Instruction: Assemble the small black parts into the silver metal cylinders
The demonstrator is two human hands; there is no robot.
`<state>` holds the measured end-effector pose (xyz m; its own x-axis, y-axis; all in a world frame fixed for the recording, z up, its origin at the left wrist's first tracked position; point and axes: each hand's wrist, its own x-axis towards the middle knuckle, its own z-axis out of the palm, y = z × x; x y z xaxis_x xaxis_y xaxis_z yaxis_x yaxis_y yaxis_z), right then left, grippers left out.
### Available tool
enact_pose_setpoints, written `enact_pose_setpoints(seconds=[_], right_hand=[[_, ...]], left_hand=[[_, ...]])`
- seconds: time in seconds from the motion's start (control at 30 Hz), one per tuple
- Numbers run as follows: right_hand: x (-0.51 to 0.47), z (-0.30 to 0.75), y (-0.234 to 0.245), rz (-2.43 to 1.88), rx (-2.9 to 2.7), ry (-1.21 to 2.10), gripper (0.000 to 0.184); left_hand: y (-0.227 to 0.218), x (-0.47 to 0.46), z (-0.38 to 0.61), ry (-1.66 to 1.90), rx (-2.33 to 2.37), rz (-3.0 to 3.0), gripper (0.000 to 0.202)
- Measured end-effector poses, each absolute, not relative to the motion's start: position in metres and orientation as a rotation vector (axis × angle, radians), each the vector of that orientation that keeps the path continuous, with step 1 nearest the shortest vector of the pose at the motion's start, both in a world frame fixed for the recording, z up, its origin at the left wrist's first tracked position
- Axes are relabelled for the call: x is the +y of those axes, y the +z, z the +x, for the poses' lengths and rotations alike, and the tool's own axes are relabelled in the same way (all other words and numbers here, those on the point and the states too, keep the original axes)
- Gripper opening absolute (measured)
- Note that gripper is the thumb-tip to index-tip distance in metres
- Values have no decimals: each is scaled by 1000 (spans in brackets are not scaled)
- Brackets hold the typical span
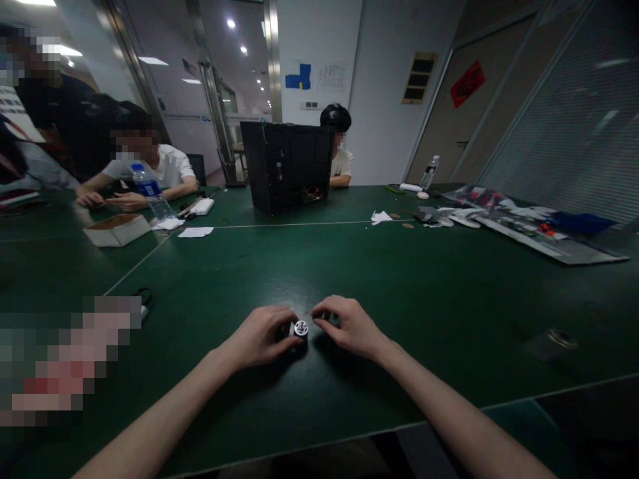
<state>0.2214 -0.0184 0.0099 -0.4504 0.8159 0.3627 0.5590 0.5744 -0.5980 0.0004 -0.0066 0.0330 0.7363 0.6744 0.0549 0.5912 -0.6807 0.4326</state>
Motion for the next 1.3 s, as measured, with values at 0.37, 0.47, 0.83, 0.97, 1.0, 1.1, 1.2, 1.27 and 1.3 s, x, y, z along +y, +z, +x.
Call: enact_pose_setpoints(seconds=[0.37,0.47,0.83,0.97,1.0,1.1,1.2,1.27,1.3], right_hand=[[-15,227,3,-1172,-2388,552,12],[-14,226,2,-1189,-2410,559,11],[-21,218,9,-1016,-2318,705,41],[-22,204,3,-975,-2371,637,34],[-22,202,3,-996,-2387,578,32],[-25,209,12,-1046,-2374,374,28],[-30,250,30,-1220,-2210,202,26],[-32,301,41,-1409,-2094,66,27],[-32,332,43,-1530,-2036,1,28]], left_hand=[[30,-4,-1,333,968,2562,20],[30,-4,-1,332,970,2564,20],[28,-2,-3,278,1006,2582,22],[23,1,-6,196,1025,2610,25],[23,1,-7,194,1029,2612,26],[24,0,-8,207,1050,2587,31],[28,-3,-7,210,1070,2544,34],[31,-4,-6,202,1068,2531,34],[32,-5,-5,194,1063,2528,34]])
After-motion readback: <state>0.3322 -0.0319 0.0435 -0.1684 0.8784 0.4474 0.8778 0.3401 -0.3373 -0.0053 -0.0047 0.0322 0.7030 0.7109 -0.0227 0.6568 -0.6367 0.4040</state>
